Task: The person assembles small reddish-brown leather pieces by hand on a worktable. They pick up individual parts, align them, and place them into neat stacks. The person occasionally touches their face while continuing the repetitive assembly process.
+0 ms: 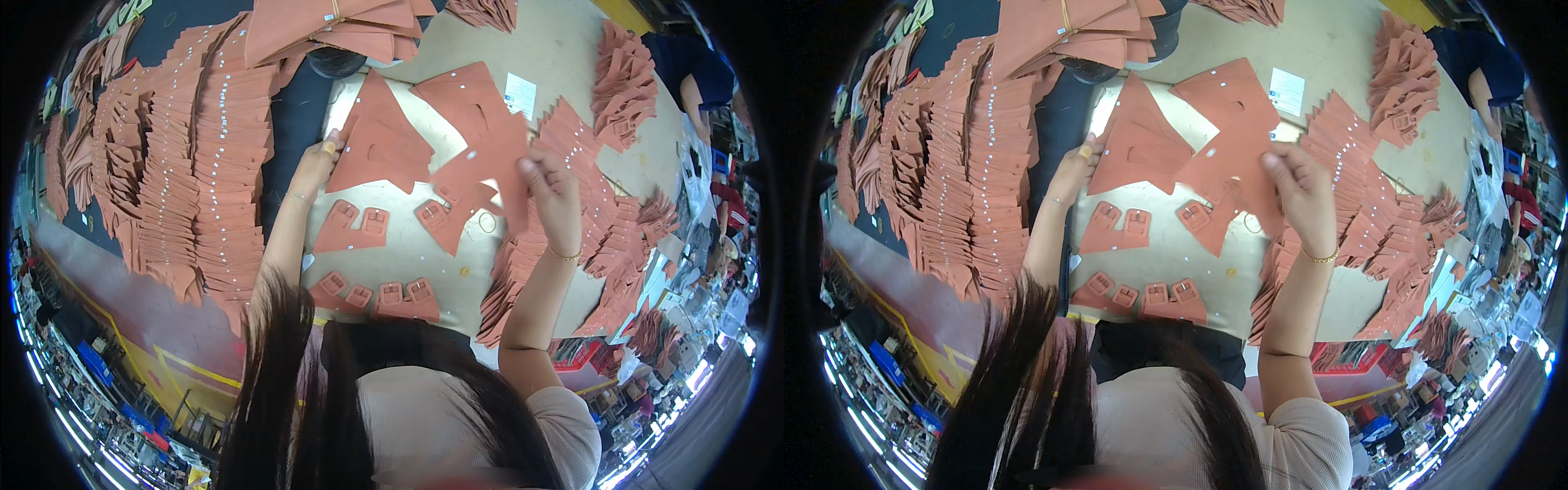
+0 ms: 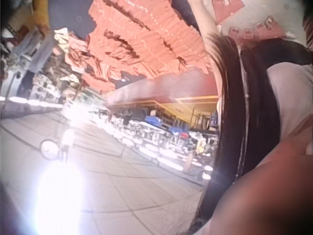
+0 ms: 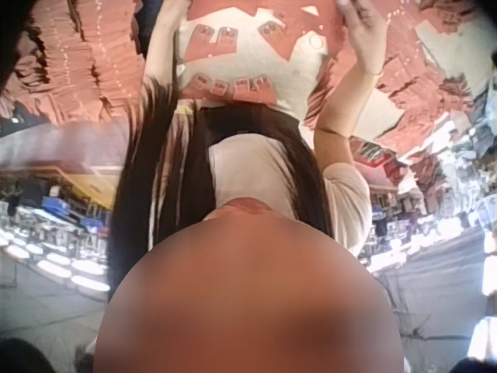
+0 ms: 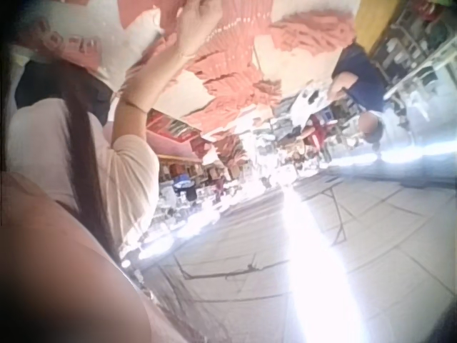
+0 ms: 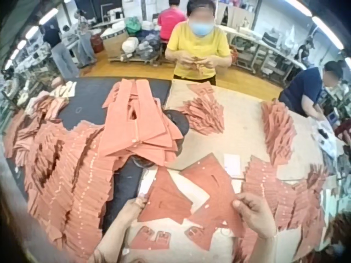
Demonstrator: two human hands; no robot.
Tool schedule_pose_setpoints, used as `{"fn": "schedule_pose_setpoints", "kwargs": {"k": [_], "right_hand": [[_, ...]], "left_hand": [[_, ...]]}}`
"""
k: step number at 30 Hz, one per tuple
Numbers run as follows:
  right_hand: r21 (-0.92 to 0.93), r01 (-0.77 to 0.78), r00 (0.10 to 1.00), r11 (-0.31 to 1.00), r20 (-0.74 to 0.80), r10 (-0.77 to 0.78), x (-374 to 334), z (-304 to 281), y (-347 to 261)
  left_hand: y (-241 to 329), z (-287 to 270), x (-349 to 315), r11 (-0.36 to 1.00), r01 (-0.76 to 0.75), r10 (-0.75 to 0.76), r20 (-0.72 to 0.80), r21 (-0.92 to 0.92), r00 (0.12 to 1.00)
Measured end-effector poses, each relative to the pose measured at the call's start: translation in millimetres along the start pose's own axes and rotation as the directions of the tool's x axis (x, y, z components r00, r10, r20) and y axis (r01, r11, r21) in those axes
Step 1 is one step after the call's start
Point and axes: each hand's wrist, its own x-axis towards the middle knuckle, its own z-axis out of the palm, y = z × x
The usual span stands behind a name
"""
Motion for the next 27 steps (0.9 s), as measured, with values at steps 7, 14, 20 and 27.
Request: {"fn": "schedule_pose_setpoints", "kwargs": {"k": [7, 14, 20, 27], "right_hand": [[-0.231, 0.146, 0.897, 0.962, 0.440, -0.030, 69, 93, 26], [-0.335, 0.077, 0.886, 0.939, 0.455, 0.090, 120, 138, 74], [-0.250, -0.081, 0.855, 0.965, 0.480, 0.196, 123, 136, 84], [-0.255, 0.016, 0.905, 0.967, 0.414, 0.094, 113, 139, 85]], "left_hand": [[12, -5, 6, 0.968, 0.208, -0.199, 0.083, -0.136, 0.977], [15, -4, 6, 0.963, 0.230, -0.221, 0.080, -0.137, 0.972], [14, -3, 6, 0.965, 0.221, -0.214, 0.063, -0.141, 0.975], [6, 1, 6, 0.990, 0.121, -0.113, 0.103, -0.074, 0.988]]}}
